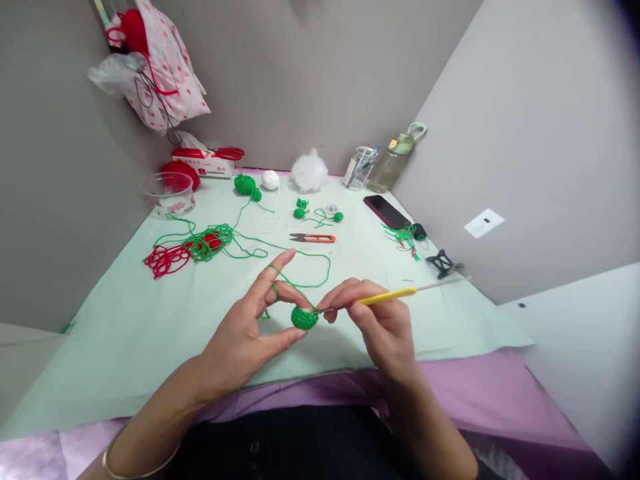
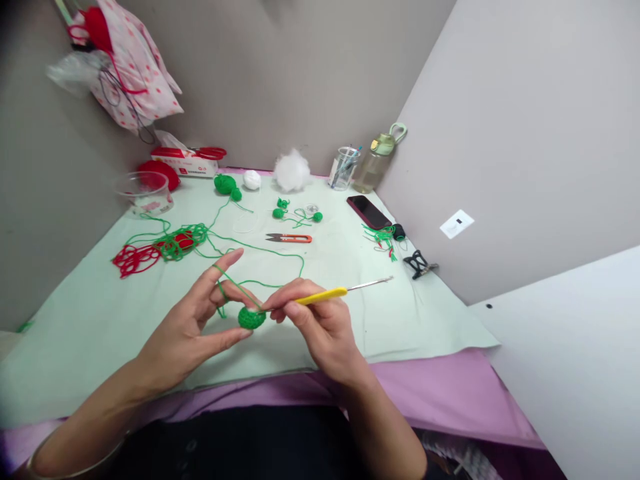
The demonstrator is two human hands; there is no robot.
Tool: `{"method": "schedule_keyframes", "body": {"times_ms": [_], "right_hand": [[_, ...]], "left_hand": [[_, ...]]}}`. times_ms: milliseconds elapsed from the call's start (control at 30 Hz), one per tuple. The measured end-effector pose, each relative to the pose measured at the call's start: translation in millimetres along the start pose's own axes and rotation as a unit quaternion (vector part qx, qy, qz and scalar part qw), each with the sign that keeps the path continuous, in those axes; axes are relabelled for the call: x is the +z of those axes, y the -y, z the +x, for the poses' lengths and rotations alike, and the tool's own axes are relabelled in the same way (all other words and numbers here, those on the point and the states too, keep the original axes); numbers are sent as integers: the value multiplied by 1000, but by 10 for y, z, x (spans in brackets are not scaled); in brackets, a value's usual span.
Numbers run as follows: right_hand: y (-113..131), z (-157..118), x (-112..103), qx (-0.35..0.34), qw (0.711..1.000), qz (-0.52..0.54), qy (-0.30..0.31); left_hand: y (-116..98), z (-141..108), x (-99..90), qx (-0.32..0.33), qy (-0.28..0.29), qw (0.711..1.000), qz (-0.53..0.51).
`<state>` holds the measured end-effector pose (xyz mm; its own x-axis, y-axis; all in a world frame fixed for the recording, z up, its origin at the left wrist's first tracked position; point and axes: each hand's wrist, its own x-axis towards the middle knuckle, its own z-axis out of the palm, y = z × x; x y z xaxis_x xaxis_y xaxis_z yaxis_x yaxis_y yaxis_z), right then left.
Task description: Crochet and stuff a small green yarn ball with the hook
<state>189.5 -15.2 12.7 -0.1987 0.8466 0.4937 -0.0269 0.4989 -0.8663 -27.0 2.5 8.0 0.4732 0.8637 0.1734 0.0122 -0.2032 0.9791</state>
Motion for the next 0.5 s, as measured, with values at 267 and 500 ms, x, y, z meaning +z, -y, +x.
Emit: {"method": "schedule_keyframes", "body": {"times_ms": [267, 500], "right_hand": [[-85, -84, 125, -210, 946, -247, -25], [-247, -237, 208, -318, 854, -405, -72]], "left_hand": [[32, -19, 155, -27, -94, 994, -42], [2, -60, 311, -67, -116, 974, -181]]}}
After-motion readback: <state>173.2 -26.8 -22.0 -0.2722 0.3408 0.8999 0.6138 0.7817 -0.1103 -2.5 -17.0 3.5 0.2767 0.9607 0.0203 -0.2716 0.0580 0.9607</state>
